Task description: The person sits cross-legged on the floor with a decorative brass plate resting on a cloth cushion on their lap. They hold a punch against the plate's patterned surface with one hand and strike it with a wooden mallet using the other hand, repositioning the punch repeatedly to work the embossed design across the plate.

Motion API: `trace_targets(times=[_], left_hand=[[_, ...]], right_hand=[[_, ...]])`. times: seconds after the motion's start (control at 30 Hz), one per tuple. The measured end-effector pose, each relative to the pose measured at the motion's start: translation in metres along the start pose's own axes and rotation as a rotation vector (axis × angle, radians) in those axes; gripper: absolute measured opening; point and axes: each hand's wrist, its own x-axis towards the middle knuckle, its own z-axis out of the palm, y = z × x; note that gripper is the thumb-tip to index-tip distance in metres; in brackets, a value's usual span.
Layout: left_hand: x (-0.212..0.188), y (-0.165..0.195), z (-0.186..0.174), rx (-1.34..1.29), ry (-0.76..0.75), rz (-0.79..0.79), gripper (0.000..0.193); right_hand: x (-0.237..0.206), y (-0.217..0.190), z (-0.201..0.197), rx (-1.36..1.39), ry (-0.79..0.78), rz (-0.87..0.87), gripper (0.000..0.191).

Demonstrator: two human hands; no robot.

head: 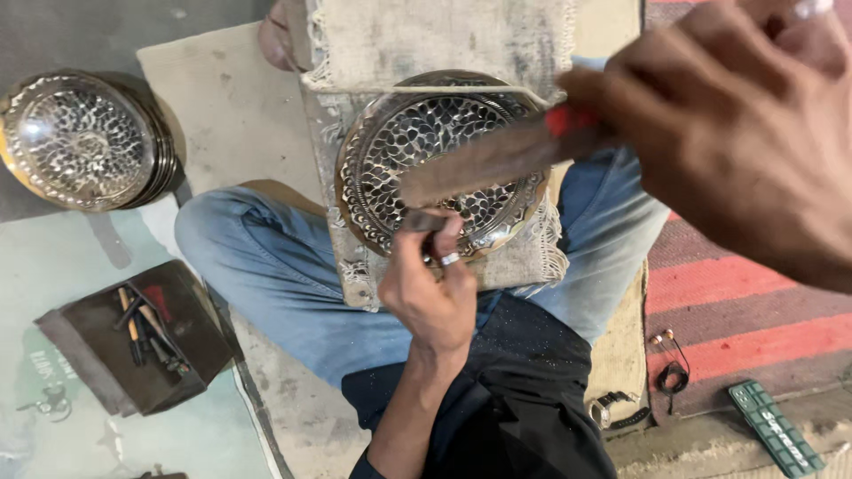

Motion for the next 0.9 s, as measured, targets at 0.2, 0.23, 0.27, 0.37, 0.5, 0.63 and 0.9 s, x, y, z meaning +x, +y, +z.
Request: trace_targets(times=[0.2,0.23,0.27,0.37,0.5,0.63,0.9], left_hand=[[0.0,0.004,-0.003,0.057,-0.003,0.002,0.008],[0.0,0.004,-0.003,0.053,-0.005,-0.008,0.008],[0.0,0.004,-0.002,0.052,-0.003,-0.023,0.008],[-0.001,0.002,-0.001,0.059,0.013,-0.018,0.008],[-0.001,0.001,0.0,0.039,0.031,0.014,0.009],[0.009,0.0,-0.01,-0.302,0.048,-0.068,0.016],[0.016,0.013,-0.021,-0.165,-0.052,-0.234,0.03]], right_hand=[[-0.003,0.002,0.004,0.821,0.055,0.345,0.048],[-0.002,0.002,0.002,0.877,0.065,0.368,0.048],[-0.001,0.002,-0.001,0.826,0.064,0.356,0.044],[0.009,-0.002,0.001,0.409,0.08,0.144,0.043],[-0.004,-0.005,0.001,-0.046,-0.009,-0.042,0.042],[-0.029,0.01,0.014,0.636,-0.011,0.369,0.039],[-0.084,0.016,0.043,0.964,0.072,0.729,0.05]])
